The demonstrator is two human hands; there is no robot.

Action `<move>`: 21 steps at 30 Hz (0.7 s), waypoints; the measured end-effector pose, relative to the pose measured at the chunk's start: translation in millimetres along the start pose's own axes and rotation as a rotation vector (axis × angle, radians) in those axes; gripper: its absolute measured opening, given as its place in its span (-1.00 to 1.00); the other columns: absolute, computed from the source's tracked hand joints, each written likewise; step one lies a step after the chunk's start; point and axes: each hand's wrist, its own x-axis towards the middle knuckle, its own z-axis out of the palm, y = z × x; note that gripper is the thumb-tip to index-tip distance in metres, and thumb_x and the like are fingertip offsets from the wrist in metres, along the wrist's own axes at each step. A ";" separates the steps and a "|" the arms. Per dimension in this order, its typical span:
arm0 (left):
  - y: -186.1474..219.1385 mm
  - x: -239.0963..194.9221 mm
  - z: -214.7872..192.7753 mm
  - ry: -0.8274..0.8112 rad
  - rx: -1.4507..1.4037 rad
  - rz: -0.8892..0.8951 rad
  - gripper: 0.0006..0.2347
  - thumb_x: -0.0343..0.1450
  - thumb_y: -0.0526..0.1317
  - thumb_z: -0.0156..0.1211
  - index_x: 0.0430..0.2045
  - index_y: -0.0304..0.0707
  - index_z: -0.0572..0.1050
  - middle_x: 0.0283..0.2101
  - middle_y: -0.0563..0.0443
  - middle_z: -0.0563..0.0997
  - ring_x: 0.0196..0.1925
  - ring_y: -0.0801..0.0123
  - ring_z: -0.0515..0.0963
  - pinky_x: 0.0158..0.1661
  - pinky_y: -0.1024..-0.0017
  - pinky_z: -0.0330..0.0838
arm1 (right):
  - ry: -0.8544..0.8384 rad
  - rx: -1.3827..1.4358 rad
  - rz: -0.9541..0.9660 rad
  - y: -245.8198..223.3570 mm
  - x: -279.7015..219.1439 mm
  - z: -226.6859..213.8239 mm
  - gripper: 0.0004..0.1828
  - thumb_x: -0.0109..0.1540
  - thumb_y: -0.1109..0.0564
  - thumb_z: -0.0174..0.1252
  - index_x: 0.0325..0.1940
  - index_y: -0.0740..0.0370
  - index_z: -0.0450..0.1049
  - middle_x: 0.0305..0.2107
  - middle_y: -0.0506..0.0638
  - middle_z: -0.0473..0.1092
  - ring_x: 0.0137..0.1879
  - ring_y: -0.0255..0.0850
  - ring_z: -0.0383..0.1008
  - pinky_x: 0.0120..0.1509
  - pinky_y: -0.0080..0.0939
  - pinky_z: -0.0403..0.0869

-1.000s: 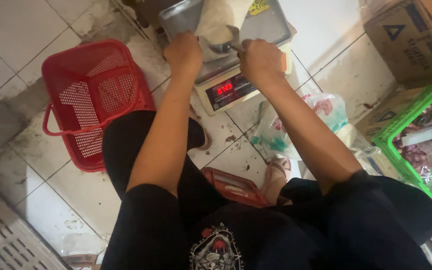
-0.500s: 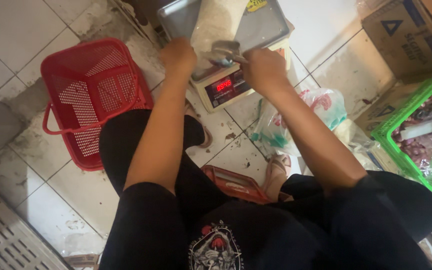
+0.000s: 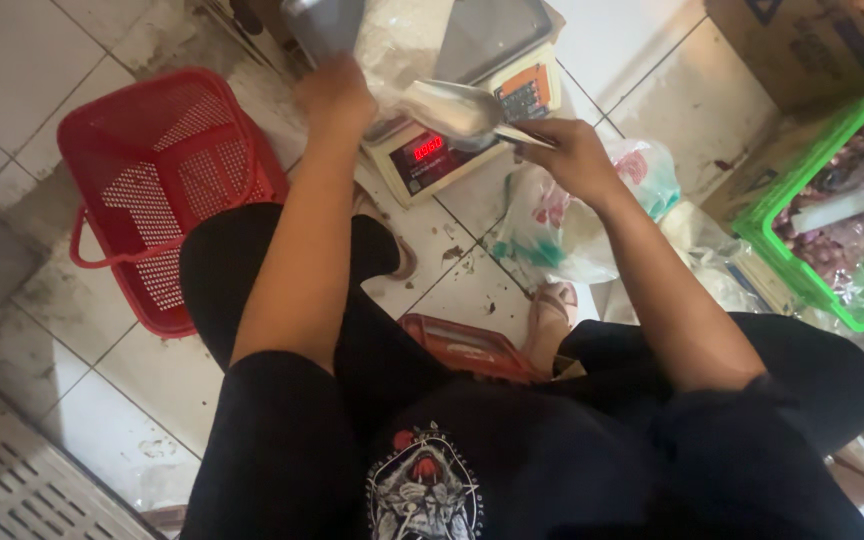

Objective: The person scoops flour from a large container into smaller plastic bags, weighs each bag on a digital scale, and ties the bags closed.

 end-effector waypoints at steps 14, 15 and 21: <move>14.8 -4.2 -4.3 0.067 0.049 0.088 -0.48 0.12 -0.16 0.53 -0.05 -0.27 0.51 0.00 -0.24 0.59 0.09 -0.06 0.55 -0.11 -0.03 0.45 | 0.169 0.206 0.257 70.8 -115.8 -81.8 -0.58 0.22 0.19 0.32 0.19 0.22 0.59 -0.22 -0.06 0.56 -0.24 -0.38 0.40 -0.18 -0.34 0.38; 13.3 -5.0 -6.3 0.022 0.024 0.071 -0.45 0.10 -0.13 0.57 -0.05 -0.26 0.51 -0.01 -0.21 0.59 0.10 -0.04 0.55 -0.07 -0.04 0.44 | 0.185 0.185 0.279 72.7 -120.8 -83.0 -0.57 0.23 0.18 0.32 0.20 0.21 0.59 -0.22 -0.05 0.57 -0.24 -0.36 0.39 -0.17 -0.33 0.38; -9.9 -19.5 -29.5 -0.098 0.033 -0.038 -0.58 0.25 -0.10 0.45 -0.05 -0.27 0.60 0.01 -0.28 0.64 0.07 -0.10 0.63 -0.03 -0.02 0.51 | 0.103 0.121 0.249 68.1 -112.6 -49.8 -0.59 0.22 0.14 0.30 0.17 0.17 0.58 -0.14 -0.05 0.59 -0.16 -0.31 0.52 -0.09 -0.32 0.48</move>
